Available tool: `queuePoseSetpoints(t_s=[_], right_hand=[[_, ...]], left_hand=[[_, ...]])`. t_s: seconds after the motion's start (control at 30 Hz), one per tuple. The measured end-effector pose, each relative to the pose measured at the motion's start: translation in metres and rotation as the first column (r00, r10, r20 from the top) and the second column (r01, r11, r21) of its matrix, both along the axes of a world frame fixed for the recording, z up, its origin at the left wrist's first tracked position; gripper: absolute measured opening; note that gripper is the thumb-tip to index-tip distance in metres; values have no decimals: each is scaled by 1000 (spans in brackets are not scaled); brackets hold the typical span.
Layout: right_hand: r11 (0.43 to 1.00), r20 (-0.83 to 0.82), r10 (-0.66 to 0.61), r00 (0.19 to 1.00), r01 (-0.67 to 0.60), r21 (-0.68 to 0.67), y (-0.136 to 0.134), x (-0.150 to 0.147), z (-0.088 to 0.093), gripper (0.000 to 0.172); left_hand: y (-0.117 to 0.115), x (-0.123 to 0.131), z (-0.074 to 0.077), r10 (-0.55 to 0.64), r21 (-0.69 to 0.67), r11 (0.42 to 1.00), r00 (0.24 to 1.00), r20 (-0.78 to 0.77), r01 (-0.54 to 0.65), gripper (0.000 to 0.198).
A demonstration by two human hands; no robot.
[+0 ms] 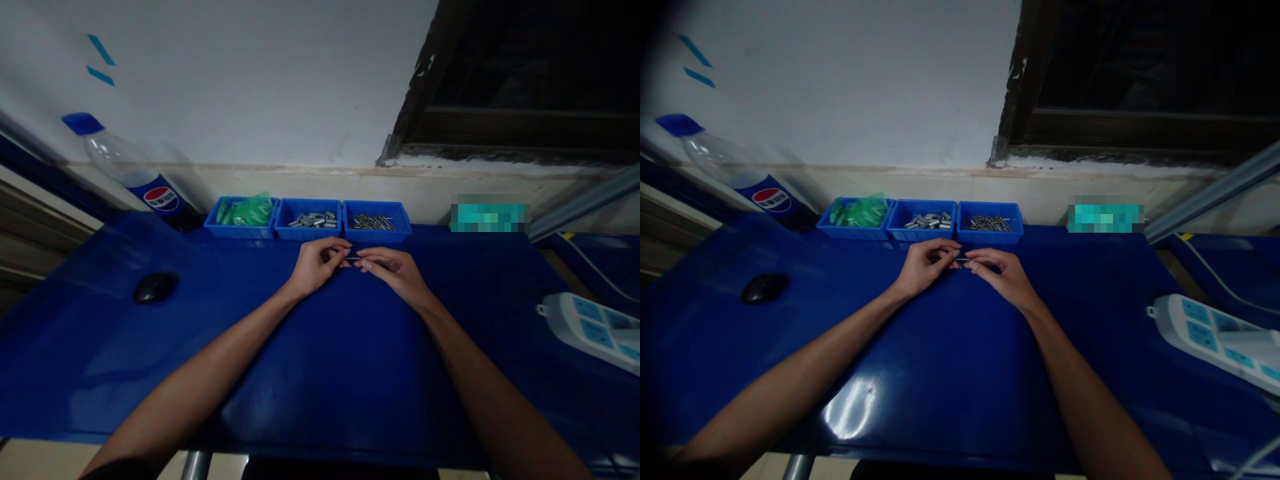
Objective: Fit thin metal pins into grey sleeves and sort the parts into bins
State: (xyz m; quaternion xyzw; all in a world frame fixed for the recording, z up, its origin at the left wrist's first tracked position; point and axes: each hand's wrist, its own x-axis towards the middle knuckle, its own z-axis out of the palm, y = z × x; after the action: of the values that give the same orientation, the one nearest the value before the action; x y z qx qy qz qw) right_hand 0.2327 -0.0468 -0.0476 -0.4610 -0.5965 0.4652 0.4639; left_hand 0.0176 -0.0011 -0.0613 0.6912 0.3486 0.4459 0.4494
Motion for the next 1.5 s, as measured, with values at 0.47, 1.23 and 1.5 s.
queuePoseSetpoints(t_s=[0.47, 1.23, 1.5], right_hand=[[999, -23, -19, 1000, 20, 31, 1, -1, 0, 14], [972, -327, -228, 917, 234, -21, 6, 4, -6, 18], [974, -192, -211, 958, 222, 39, 6, 5, -14, 14]], left_hand=[[-5, 0, 5, -80, -13, 997, 996, 26, 80, 25], [-3, -1, 8, 270, 234, 945, 947, -172, -227, 26], [1, -4, 0, 154, 200, 974, 956, -248, -105, 28]])
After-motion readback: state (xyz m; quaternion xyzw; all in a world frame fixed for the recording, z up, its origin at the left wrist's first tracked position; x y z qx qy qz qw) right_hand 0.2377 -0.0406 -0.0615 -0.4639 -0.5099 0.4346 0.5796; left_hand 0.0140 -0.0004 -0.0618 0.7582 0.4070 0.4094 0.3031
